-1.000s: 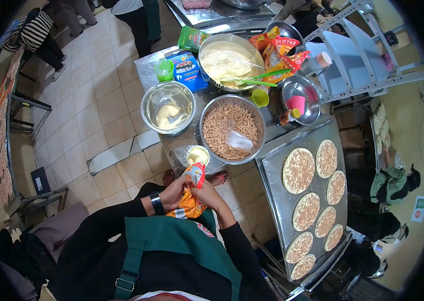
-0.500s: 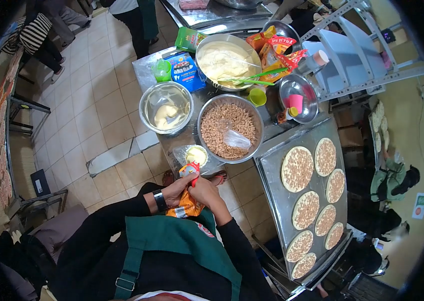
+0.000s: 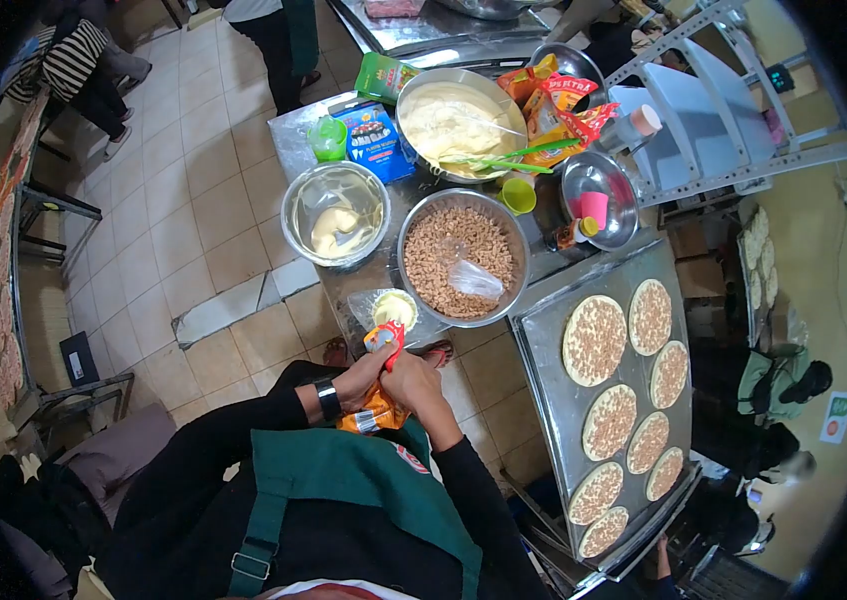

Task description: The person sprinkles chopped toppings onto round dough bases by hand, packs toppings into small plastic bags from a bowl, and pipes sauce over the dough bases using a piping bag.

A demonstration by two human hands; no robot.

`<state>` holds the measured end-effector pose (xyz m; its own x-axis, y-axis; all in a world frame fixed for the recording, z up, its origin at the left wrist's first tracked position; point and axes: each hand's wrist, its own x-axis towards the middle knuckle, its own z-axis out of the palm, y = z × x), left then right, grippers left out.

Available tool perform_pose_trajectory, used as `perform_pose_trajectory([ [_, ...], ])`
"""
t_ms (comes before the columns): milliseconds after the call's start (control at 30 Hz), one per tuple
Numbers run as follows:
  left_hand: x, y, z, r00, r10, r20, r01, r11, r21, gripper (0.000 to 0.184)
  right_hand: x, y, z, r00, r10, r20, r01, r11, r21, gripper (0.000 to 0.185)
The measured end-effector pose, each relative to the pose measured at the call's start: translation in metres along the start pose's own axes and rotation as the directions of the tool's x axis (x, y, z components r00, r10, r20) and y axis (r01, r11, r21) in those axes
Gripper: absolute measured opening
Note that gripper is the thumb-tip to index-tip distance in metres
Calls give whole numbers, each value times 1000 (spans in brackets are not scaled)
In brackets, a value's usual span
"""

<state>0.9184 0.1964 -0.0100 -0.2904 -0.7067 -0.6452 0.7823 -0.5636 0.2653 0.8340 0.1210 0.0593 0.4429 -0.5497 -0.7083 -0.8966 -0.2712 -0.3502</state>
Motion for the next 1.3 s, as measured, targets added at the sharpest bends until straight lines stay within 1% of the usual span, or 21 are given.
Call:
perform_pose_trajectory([
  [100,-3,3,6,999,-18,-47,18,1000,-16,50,3,1,2,1000,-10,-7,10,1000,-26,36],
  [200,5,-4,0,996,48,-78,-48,999,5,50,2,-2,0,1000,-5,-5,4,998,-55,37],
  [267,12,-9,-7,996,45,-76,-45,999,-2,50,3,-1,1,1000,-2,-18,1,997,-80,38],
  [367,11,-9,-5,997,62,-55,-63,998,-20,49,-1,-2,-4,1000,-23,-19,22,999,-48,38],
  [467,-3,1,10,993,105,-50,-106,994,-20,49,3,19,-1,981,-192,14,185,959,213,48],
  [500,-6,4,15,992,120,-50,-121,993,-16,49,1,24,-2,965,-260,15,238,902,360,51],
  [567,-7,4,19,992,108,-68,-111,993,-37,48,-2,30,-3,921,-390,-16,315,718,621,60],
  [600,-8,4,20,992,102,-78,-106,993,-48,48,-4,29,-3,917,-398,-15,319,711,626,63],
  [667,-10,4,20,998,50,-27,-52,995,-86,48,-10,26,-3,912,-410,-15,325,699,636,68],
  [700,-10,5,20,1000,27,-1,-27,994,-103,48,-8,28,1,918,-395,-38,327,698,637,67],
  [767,-4,2,20,999,47,-9,-47,992,-119,49,-2,32,12,927,-368,-80,330,693,641,65],
  [867,-1,0,20,998,55,5,-54,986,-159,45,-2,24,15,977,-197,-86,215,869,446,62],
  [900,-2,3,22,998,55,16,-52,983,-175,42,-2,25,15,972,-205,-118,236,873,426,59],
  [967,-3,6,30,971,222,-92,-226,974,-33,36,-2,26,16,958,-220,-183,276,881,384,54],
  [1000,-4,8,34,942,307,-136,-303,952,44,34,-3,24,13,978,-168,-122,199,926,322,51],
  [1067,-2,10,32,950,279,-139,-279,960,19,30,-6,15,2,999,-45,-13,47,983,179,45],
  [1200,1,7,29,967,209,-147,-218,975,-48,27,-6,8,-2,996,9,-90,-4,999,50,38],
  [1300,5,4,26,962,217,-165,-224,974,-24,27,-1,9,3,993,12,-120,-14,1000,-20,36],
])
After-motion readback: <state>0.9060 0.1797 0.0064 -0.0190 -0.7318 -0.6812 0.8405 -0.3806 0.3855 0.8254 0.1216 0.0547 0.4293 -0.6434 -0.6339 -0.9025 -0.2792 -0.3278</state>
